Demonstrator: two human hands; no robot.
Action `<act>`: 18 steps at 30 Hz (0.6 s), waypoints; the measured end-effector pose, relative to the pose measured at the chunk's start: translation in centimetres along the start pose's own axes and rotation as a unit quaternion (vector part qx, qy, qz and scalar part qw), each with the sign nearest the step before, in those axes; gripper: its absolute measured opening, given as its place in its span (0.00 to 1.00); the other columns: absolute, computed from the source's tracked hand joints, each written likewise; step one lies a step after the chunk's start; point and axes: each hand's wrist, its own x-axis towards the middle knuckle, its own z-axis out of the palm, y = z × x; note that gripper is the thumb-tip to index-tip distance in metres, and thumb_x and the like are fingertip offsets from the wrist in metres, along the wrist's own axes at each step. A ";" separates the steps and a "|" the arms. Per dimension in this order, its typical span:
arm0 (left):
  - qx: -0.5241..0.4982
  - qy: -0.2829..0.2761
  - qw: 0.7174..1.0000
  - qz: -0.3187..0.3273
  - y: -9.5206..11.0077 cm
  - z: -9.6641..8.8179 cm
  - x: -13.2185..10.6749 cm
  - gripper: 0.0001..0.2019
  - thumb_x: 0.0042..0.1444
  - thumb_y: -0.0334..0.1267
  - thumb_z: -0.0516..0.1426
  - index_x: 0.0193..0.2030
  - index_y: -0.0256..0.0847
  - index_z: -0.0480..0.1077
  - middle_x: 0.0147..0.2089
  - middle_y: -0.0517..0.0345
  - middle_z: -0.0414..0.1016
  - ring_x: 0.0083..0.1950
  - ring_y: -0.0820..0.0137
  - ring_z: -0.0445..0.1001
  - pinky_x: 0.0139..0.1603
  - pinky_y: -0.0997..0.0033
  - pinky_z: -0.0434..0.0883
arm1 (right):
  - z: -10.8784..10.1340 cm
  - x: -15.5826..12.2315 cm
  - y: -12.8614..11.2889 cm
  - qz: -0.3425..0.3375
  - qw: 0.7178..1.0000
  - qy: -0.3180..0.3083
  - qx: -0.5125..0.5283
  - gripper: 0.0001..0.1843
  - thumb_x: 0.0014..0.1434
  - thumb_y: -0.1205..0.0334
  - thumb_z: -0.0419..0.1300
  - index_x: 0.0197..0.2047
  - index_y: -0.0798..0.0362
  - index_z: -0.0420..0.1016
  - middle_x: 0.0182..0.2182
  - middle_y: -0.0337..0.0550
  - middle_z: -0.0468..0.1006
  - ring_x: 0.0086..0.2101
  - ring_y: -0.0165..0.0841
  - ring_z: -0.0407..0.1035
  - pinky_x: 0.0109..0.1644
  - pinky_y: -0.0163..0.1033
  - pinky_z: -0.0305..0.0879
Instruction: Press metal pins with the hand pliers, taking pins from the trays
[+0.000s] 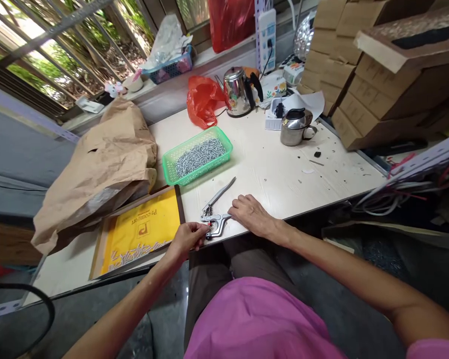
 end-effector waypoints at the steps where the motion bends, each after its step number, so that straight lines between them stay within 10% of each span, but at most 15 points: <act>1: 0.008 -0.010 1.000 -0.005 0.2 -0.1 0.0 0.15 0.49 0.47 0.61 0.23 0.36 0.68 0.13 0.67 0.62 0.13 0.81 0.57 0.15 0.80 0.55 | 0.0 0.0 0.0 0.000 1.000 0.001 -0.002 0.12 0.66 0.65 0.52 0.40 0.53 0.77 0.35 0.46 0.75 0.39 0.36 0.62 0.43 0.41 0.52; 10: 0.014 -0.055 0.997 -0.058 0.8 -0.3 -0.7 0.21 0.42 0.53 0.64 0.20 0.37 0.65 0.14 0.67 0.60 0.15 0.81 0.57 0.15 0.80 0.54 | -0.5 -0.5 0.5 -0.018 0.999 -0.022 0.032 0.13 0.64 0.56 0.56 0.46 0.53 0.75 0.45 0.50 0.73 0.46 0.39 0.64 0.49 0.43 0.57; 18: 0.029 -0.047 0.996 -0.067 1.2 -0.1 -1.1 0.23 0.42 0.54 0.65 0.17 0.38 0.62 0.13 0.68 0.58 0.14 0.82 0.55 0.15 0.80 0.52 | -1.1 3.0 4.4 -0.047 0.992 -0.115 0.028 0.56 0.46 0.34 0.64 0.68 0.59 0.53 0.67 0.66 0.49 0.66 0.58 0.39 0.64 0.64 0.42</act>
